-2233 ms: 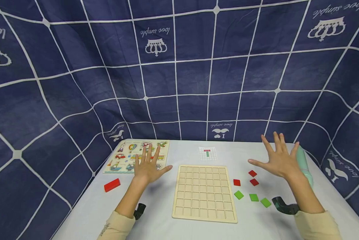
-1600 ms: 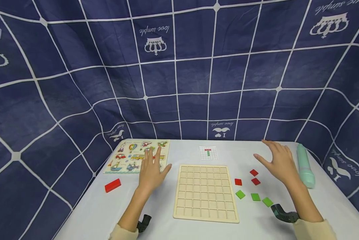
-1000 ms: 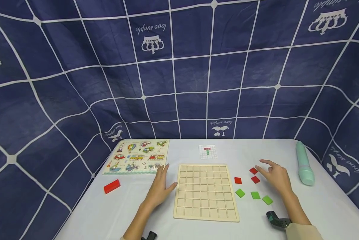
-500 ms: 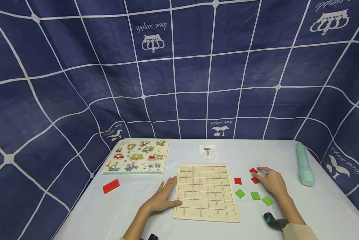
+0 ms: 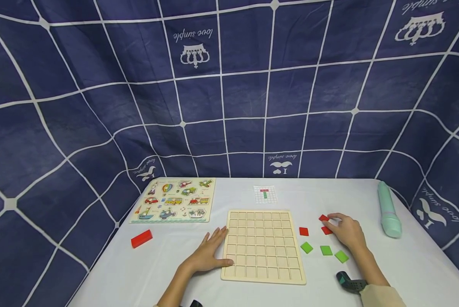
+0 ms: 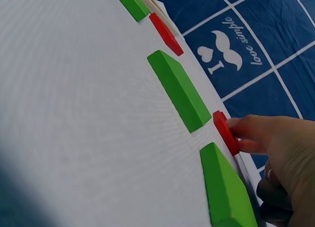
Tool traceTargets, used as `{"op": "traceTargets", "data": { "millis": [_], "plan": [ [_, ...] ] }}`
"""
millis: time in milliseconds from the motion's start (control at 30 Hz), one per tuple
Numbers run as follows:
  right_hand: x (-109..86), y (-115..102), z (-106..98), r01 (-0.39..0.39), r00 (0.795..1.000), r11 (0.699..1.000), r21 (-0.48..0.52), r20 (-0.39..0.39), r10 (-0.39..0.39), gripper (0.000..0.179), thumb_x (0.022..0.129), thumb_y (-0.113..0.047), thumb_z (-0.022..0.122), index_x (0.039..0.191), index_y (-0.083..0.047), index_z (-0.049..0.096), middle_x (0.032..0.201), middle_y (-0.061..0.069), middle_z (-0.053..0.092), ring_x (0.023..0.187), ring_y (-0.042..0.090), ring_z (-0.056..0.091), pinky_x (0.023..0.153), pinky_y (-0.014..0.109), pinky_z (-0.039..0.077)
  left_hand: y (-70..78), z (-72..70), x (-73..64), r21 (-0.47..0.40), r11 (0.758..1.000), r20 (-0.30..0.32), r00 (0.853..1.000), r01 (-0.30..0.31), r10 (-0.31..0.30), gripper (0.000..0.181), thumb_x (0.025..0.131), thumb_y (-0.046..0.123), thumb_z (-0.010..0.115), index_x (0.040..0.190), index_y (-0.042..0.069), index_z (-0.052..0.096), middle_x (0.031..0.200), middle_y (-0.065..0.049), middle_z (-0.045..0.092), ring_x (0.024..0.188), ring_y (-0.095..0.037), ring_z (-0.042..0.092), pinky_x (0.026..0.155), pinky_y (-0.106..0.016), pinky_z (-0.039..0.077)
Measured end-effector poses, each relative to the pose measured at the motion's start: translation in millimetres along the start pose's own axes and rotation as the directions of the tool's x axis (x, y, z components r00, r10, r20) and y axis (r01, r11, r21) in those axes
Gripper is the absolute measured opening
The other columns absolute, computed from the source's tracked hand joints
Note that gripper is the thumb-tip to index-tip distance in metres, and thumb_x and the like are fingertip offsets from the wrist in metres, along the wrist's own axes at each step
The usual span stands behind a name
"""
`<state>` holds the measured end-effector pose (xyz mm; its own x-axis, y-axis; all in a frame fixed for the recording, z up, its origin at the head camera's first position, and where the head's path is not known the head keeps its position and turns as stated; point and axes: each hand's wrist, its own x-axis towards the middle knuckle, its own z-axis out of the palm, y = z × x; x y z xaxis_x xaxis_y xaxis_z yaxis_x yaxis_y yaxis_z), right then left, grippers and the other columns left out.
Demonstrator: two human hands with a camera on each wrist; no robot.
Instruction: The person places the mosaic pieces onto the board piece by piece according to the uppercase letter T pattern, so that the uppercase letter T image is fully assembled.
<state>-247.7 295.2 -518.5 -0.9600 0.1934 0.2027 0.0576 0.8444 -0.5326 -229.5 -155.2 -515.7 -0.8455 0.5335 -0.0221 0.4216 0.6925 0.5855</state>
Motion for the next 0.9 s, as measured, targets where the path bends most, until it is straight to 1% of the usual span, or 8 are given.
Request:
{"op": "traceTargets", "data": {
  "millis": [133,200,267,367,433,533,667,900],
  "plan": [
    [0.5,1.5,-0.1,0.005,1.000,1.000,0.017,-0.006,-0.005,0.038,0.084,-0.027,0.067,0.106,0.004,0.065,0.052,0.002,0.045,0.056,0.020,0.038,0.048,0.029,0.028,1.1,-0.6,0.9,0.011,0.999,-0.001,1.000,-0.030,0.030,0.120,0.055,0.065,0.074,0.147,0.007,0.021,0.153,-0.009,0.014,0.139,-0.029,0.010,0.111,-0.048,0.006],
    [0.7,2.3,-0.2,0.017,1.000,1.000,0.026,-0.027,-0.016,0.037,0.084,-0.027,0.067,0.105,0.004,0.066,0.053,0.002,0.047,0.056,0.019,0.039,0.048,0.028,0.028,1.2,-0.8,1.5,0.022,0.999,0.002,0.999,-0.050,0.050,0.124,0.052,0.065,0.075,0.146,0.005,0.022,0.153,-0.011,0.014,0.139,-0.030,0.010,0.111,-0.048,0.008],
    [0.8,2.1,-0.9,0.029,0.998,0.999,0.030,-0.056,-0.028,0.037,0.084,-0.027,0.068,0.104,0.003,0.067,0.051,0.002,0.046,0.053,0.019,0.038,0.047,0.027,0.028,1.1,-1.0,1.9,0.034,0.997,0.004,0.998,-0.065,0.065,0.126,0.051,0.065,0.075,0.146,0.003,0.021,0.153,-0.012,0.014,0.139,-0.031,0.010,0.111,-0.048,0.009],
    [0.6,-2.3,-2.6,0.072,0.990,0.997,0.036,-0.121,-0.067,0.035,0.082,-0.028,0.070,0.102,0.001,0.068,0.048,0.000,0.040,0.047,0.016,0.034,0.042,0.026,0.026,1.0,-0.5,1.9,0.044,0.997,0.009,0.998,-0.056,0.056,0.126,0.050,0.065,0.075,0.146,0.003,0.021,0.153,-0.011,0.012,0.139,-0.029,0.010,0.111,-0.047,0.009],
    [0.3,-8.9,-3.8,0.106,0.984,0.993,0.043,-0.150,-0.099,0.034,0.081,-0.028,0.071,0.102,-0.001,0.068,0.046,-0.001,0.031,0.043,0.015,0.027,0.038,0.026,0.024,1.3,0.4,1.5,0.045,0.998,0.011,0.999,-0.044,0.044,0.127,0.050,0.065,0.075,0.146,0.003,0.021,0.153,-0.010,0.011,0.139,-0.028,0.009,0.111,-0.047,0.010],
    [-1.4,-24.8,-3.6,0.166,0.974,0.985,0.053,-0.165,-0.156,0.032,0.079,-0.026,0.074,0.101,-0.003,0.069,0.046,-0.004,0.026,0.043,0.012,0.023,0.036,0.025,0.023,2.7,2.4,0.8,0.029,0.999,0.003,1.000,-0.028,0.028,0.126,0.050,0.066,0.075,0.146,0.004,0.022,0.154,-0.009,0.010,0.139,-0.028,0.010,0.110,-0.048,0.013],
    [-5.5,-51.2,3.4,0.242,0.964,0.969,0.051,-0.122,-0.234,0.031,0.077,-0.025,0.075,0.101,-0.006,0.070,0.048,-0.006,0.023,0.045,0.009,0.020,0.038,0.024,0.021,4.3,5.5,0.3,0.016,1.000,-0.014,1.000,-0.024,0.024,0.124,0.051,0.066,0.075,0.146,0.004,0.024,0.154,-0.010,0.010,0.139,-0.031,0.011,0.108,-0.051,0.020],
    [-18.1,-92.6,29.2,0.346,0.937,0.934,0.092,0.017,-0.349,0.030,0.078,-0.029,0.074,0.101,-0.011,0.071,0.046,-0.011,0.024,0.043,0.004,0.017,0.039,0.019,0.016,5.9,8.7,0.2,0.027,1.000,-0.033,0.999,-0.013,0.013,0.122,0.051,0.066,0.075,0.145,0.004,0.027,0.153,-0.010,0.011,0.137,-0.035,0.015,0.105,-0.054,0.025]
  ]
}}
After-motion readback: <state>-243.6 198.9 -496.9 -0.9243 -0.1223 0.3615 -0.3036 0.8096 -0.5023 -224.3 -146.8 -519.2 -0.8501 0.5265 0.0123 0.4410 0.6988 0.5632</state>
